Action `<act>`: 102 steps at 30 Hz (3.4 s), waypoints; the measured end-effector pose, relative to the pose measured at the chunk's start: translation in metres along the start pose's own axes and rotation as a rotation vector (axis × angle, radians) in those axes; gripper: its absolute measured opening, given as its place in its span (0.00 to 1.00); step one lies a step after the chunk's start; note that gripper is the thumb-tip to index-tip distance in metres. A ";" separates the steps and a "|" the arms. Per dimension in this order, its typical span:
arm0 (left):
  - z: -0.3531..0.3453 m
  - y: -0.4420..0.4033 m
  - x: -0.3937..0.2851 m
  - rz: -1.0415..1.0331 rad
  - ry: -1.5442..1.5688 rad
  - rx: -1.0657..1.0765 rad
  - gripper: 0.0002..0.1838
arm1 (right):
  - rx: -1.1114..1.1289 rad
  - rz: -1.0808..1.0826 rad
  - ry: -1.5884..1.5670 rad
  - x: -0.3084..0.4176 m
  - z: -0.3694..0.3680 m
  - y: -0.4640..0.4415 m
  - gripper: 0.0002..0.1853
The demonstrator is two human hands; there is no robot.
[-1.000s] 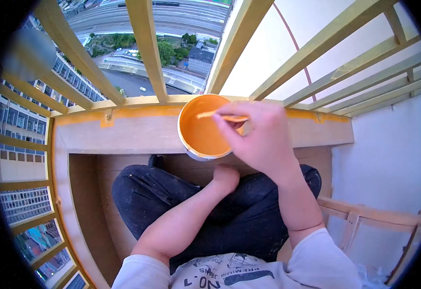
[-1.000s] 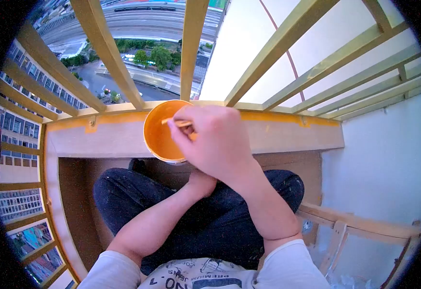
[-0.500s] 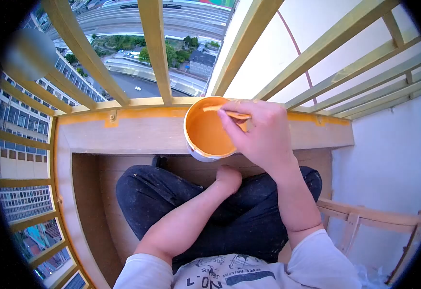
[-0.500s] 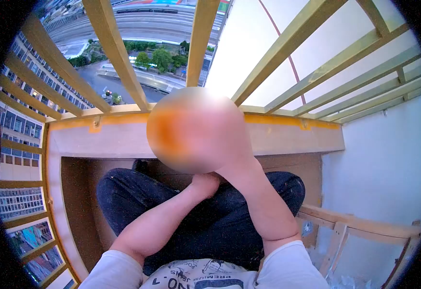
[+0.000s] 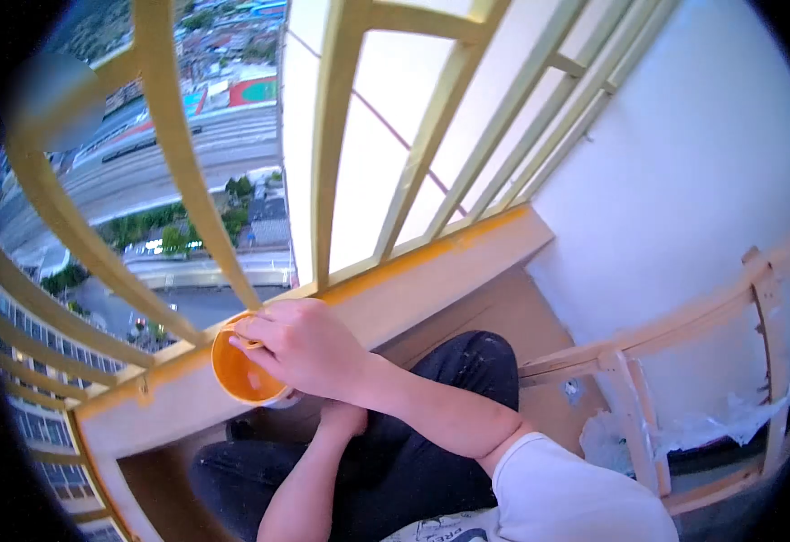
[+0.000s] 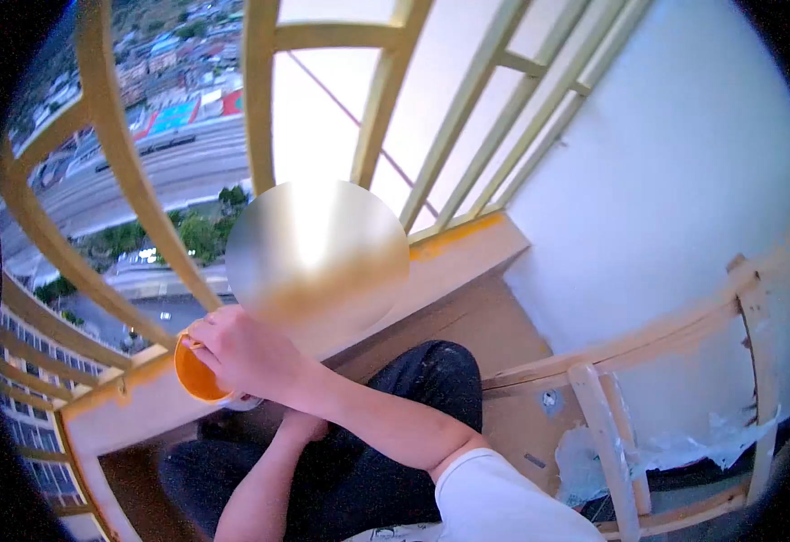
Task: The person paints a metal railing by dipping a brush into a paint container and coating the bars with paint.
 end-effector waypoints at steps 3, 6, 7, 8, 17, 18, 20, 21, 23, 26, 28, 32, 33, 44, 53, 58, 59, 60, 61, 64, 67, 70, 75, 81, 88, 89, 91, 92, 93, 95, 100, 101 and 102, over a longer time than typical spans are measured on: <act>-0.023 0.008 0.004 0.117 -0.095 0.466 0.19 | -0.258 0.058 -0.019 0.012 0.080 0.019 0.08; -0.027 0.012 0.008 0.146 -0.097 0.484 0.14 | -0.441 -0.031 0.217 -0.013 0.146 0.053 0.06; -0.027 0.012 0.007 0.149 -0.091 0.509 0.14 | -0.453 -0.085 0.267 -0.025 0.163 0.056 0.07; -0.030 0.014 0.006 0.151 -0.081 0.538 0.13 | -0.424 -0.041 0.380 -0.030 0.174 0.050 0.07; -0.035 0.012 0.011 0.153 -0.076 0.407 0.12 | -0.140 0.064 0.977 -0.024 0.180 -0.037 0.07; -0.031 0.011 0.011 0.146 -0.101 0.387 0.12 | -0.122 0.072 0.974 -0.026 0.173 -0.040 0.07; -0.024 0.012 0.006 0.143 -0.097 0.376 0.12 | 0.104 0.003 0.849 -0.044 0.151 -0.041 0.07; -0.021 0.012 0.005 0.155 -0.082 0.372 0.12 | 0.110 0.008 0.851 -0.050 0.148 -0.042 0.07; -0.021 0.012 0.006 0.171 -0.055 0.371 0.12 | 0.130 -0.007 0.968 -0.072 0.139 -0.040 0.07; -0.034 0.015 0.007 0.169 -0.017 0.392 0.12 | 0.064 0.041 1.036 -0.048 0.138 -0.042 0.07; -0.032 0.010 0.005 0.116 -0.056 0.304 0.13 | 0.121 -0.038 0.942 -0.046 0.133 -0.041 0.07; -0.035 0.008 0.009 0.153 -0.010 0.300 0.13 | 0.171 0.094 1.069 -0.074 0.107 -0.034 0.07; -0.038 0.008 0.011 0.168 0.030 0.286 0.13 | 0.114 0.071 1.095 -0.052 0.114 -0.038 0.07; -0.035 0.009 0.004 0.145 0.060 0.309 0.12 | 0.132 -0.009 0.890 -0.076 0.098 -0.018 0.10; -0.027 0.009 0.003 0.162 0.022 0.333 0.13 | 0.268 -0.035 0.870 -0.129 0.061 -0.002 0.09; -0.033 0.009 0.007 0.176 0.088 0.318 0.13 | 0.238 -0.159 0.920 -0.132 0.066 -0.012 0.10; -0.035 0.011 0.005 0.174 0.090 0.326 0.13 | 0.270 -0.126 0.879 -0.143 0.057 -0.008 0.10; -0.030 0.010 0.002 0.144 0.035 0.329 0.13 | 0.297 -0.090 0.842 -0.146 0.048 -0.007 0.09; -0.025 0.009 -0.001 0.117 -0.018 0.326 0.13 | 0.321 -0.094 0.970 -0.152 0.042 -0.005 0.09; -0.030 0.006 0.008 0.180 0.003 0.264 0.14 | 0.239 -0.179 0.925 -0.137 0.058 -0.018 0.09; -0.034 0.007 0.002 0.125 0.023 0.325 0.14 | 0.289 -0.152 0.882 -0.150 0.043 -0.008 0.08; -0.033 0.005 0.009 0.219 0.042 0.311 0.14 | 0.299 -0.187 0.968 -0.153 0.042 -0.016 0.08; -0.036 0.005 0.005 0.187 0.011 0.312 0.15 | 0.284 -0.150 0.943 -0.157 0.044 -0.011 0.08; -0.033 0.006 0.005 0.194 -0.005 0.332 0.15 | 0.301 -0.170 0.995 -0.166 0.037 -0.010 0.08; -0.034 0.005 0.006 0.163 0.040 0.290 0.14 | 0.245 -0.064 1.034 -0.128 0.069 -0.014 0.08; -0.033 0.007 0.008 0.213 0.056 0.279 0.13 | 0.181 0.005 1.061 -0.099 0.090 -0.023 0.08; -0.032 0.007 0.007 0.197 0.046 0.325 0.13 | 0.021 0.067 1.192 -0.040 0.139 -0.045 0.09; -0.034 0.007 0.007 0.193 0.034 0.368 0.13 | -0.069 0.108 1.271 -0.010 0.159 -0.052 0.08; -0.037 0.007 0.007 0.182 0.028 0.365 0.13 | -0.141 0.210 1.309 0.017 0.171 -0.052 0.05; -0.036 0.006 0.005 0.140 -0.095 0.275 0.14 | -0.119 0.306 1.389 0.031 0.166 -0.039 0.04; -0.023 0.011 -0.003 0.108 -0.110 0.350 0.14 | 0.239 0.235 1.297 -0.071 0.092 0.026 0.06; -0.024 0.011 0.002 0.159 -0.068 0.342 0.14 | 0.304 0.217 1.220 -0.091 0.072 0.042 0.06; -0.021 0.011 0.004 0.160 -0.085 0.338 0.14 | 0.286 0.215 1.221 -0.095 0.063 0.043 0.06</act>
Point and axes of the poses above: each hand's wrist, its own y-axis away from the middle knuckle, its own z-axis out of the back of the hand, x = y × z, the point moved 9 cm from there along -y, towards the middle knuckle, and after that the axes turned 5 degrees about -z, right-handed, at the moved point
